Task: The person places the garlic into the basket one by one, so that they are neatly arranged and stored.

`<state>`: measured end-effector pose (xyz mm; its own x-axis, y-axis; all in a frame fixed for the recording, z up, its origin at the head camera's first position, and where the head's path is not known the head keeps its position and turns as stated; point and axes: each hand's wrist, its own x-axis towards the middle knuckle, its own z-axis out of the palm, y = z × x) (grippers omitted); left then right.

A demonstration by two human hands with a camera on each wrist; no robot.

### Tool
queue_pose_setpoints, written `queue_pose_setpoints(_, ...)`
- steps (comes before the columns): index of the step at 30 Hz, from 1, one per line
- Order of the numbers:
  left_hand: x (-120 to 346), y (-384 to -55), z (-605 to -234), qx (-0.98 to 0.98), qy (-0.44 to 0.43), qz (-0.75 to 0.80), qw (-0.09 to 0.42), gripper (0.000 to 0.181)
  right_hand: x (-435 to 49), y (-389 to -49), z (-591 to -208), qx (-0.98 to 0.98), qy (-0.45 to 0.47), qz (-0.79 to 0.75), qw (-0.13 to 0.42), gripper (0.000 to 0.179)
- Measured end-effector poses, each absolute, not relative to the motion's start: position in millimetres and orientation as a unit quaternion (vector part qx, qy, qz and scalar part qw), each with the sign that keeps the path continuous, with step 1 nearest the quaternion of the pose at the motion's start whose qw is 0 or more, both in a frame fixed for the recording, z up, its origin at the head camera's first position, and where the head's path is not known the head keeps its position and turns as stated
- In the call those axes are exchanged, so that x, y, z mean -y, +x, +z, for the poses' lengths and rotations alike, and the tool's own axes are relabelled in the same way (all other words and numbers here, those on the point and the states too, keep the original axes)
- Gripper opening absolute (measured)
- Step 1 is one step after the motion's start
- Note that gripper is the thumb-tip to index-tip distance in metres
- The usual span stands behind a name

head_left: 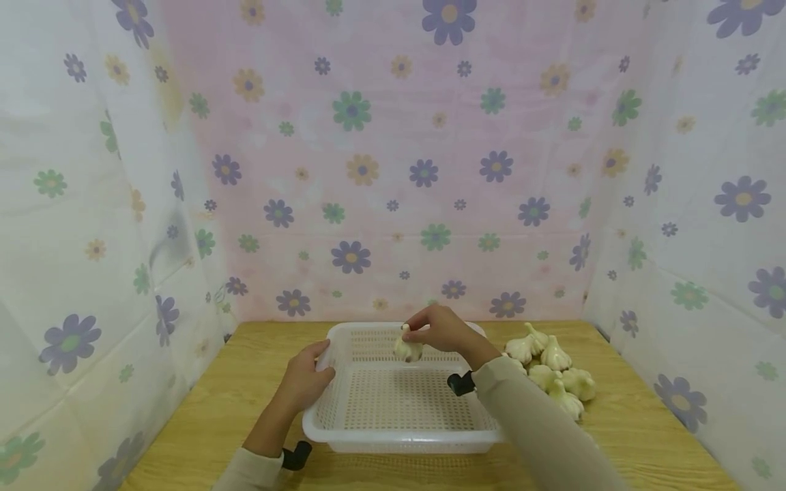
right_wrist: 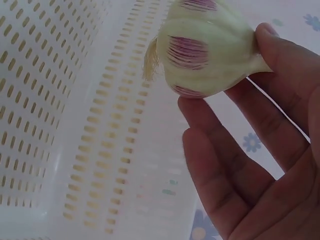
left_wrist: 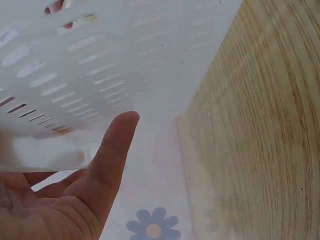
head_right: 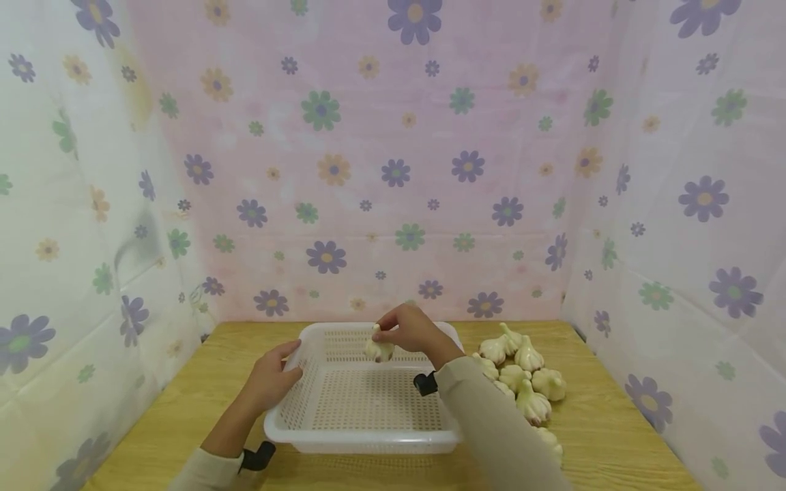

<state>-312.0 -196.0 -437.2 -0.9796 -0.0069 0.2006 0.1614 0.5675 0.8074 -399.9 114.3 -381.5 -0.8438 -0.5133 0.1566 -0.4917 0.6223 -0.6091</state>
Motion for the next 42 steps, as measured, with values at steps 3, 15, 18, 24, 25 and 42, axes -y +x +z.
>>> queue_pose_setpoints(3, 195.6, -311.1, -438.9, 0.88, -0.047, -0.463, 0.091, 0.064, -109.4, -401.9, -384.3, -0.907, -0.265, -0.327, 0.031, 0.029)
queue_pose_setpoints(15, 197.4, -316.0, -439.9, 0.883, -0.052, -0.456, 0.097, 0.065, -87.4, -415.4, -395.5, -0.897, -0.27, -0.347, 0.035, 0.018)
queue_pose_setpoints(18, 196.4, -315.7, -439.2, 0.883, -0.054, -0.455, 0.098, 0.065, -80.1, -417.0, -401.5, -0.888, -0.267, -0.369, 0.055, 0.015)
queue_pose_setpoints(24, 194.4, -314.5, -438.6, 0.885, -0.05, -0.452, 0.101, 0.064, -64.4, -414.6, -409.1, -0.879, -0.254, -0.396, 0.084, 0.018)
queue_pose_setpoints(25, 194.2, -314.2, -438.6, 0.885, -0.048, -0.452, 0.101, 0.064, -61.7, -414.0, -409.4, -0.879, -0.251, -0.396, 0.085, 0.018)
queue_pose_setpoints(42, 193.7, -314.8, -438.2, 0.894, -0.04, -0.434, 0.104, 0.065, -31.6, -408.3, -418.1, -0.9, -0.222, -0.369, 0.063, 0.022)
